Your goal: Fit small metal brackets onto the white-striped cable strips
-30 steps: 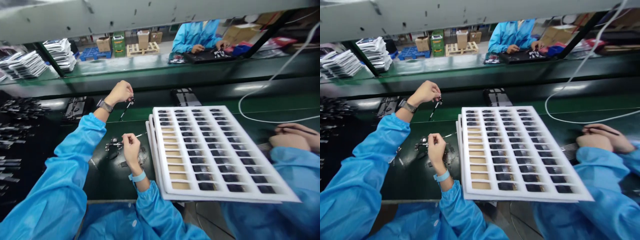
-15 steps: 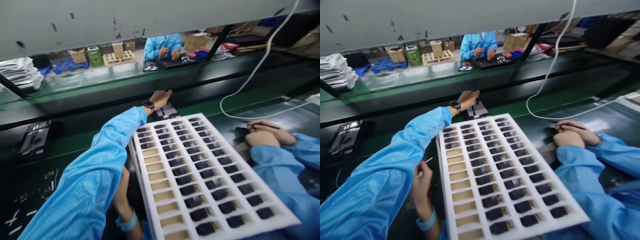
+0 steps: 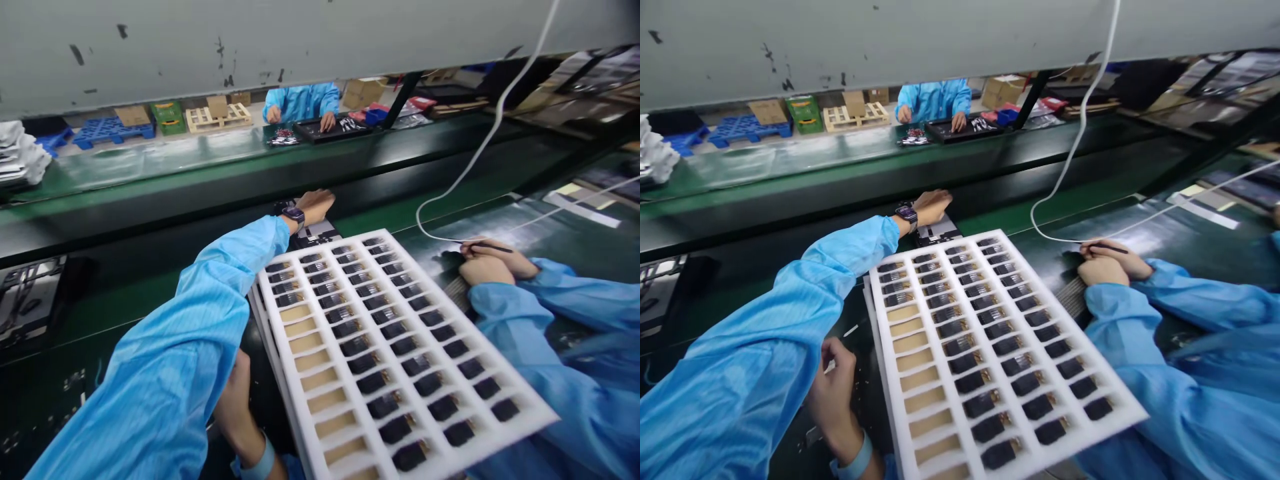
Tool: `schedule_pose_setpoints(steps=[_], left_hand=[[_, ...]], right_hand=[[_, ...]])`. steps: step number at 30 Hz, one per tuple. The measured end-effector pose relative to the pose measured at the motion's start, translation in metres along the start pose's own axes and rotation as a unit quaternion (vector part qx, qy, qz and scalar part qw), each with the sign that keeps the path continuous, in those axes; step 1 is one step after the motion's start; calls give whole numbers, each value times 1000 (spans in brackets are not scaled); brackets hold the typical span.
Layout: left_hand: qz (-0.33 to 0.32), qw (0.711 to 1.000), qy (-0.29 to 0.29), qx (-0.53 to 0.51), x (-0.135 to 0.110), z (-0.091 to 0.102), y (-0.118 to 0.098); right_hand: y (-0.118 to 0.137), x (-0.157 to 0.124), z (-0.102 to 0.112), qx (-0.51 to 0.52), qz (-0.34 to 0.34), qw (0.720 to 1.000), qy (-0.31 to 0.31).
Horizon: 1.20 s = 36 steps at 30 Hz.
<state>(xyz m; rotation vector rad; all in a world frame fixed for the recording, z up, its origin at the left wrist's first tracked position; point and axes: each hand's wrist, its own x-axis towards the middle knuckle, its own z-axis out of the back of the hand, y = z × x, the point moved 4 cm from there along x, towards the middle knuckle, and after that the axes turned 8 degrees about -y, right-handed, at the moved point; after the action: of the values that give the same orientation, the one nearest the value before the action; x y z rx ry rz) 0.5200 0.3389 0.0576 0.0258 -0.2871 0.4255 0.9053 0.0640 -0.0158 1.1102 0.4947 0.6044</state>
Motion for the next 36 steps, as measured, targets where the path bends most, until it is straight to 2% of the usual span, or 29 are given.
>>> schedule_pose_setpoints(steps=[2, 6, 9, 11, 13, 16, 20, 22, 25, 28, 33, 36], left_hand=[[4, 998, 60, -3, -12, -13, 1], [3, 994, 110, -7, -36, -28, 4], [18, 989, 143, -4, -46, -28, 8], [29, 987, 160, -4, -48, -27, 10], [41, 985, 167, -6, -49, -26, 13], [60, 983, 174, -12, -47, -29, 16], [96, 978, 186, -22, -46, -34, 20], [117, 976, 182, -28, -45, -34, 23], [147, 973, 176, -32, -44, -35, 29], [163, 968, 184, -39, -42, -40, 36], [164, 967, 187, -55, -37, -53, 41], [146, 978, 141, -56, -32, -55, 41]], right_hand=[[3, -4, -1, -15, 12, 1000, 3], [13, -18, -7, 1, 42, 999, 14], [16, -23, -15, 43, 19, 995, 86], [12, -21, -16, 96, -16, 985, 143], [3, -13, -14, 162, -45, 971, 171], [-16, 3, -4, 232, -72, 957, 158], [-32, 13, 3, 267, -99, 949, 139], [-29, 12, 3, 234, -74, 961, 125], [-21, 7, 4, 119, -3, 990, 81], [-18, 7, 5, 61, 36, 996, 59], [-27, 22, 10, 10, 51, 998, 46], [-34, 30, 14, -17, 41, 998, 39]])
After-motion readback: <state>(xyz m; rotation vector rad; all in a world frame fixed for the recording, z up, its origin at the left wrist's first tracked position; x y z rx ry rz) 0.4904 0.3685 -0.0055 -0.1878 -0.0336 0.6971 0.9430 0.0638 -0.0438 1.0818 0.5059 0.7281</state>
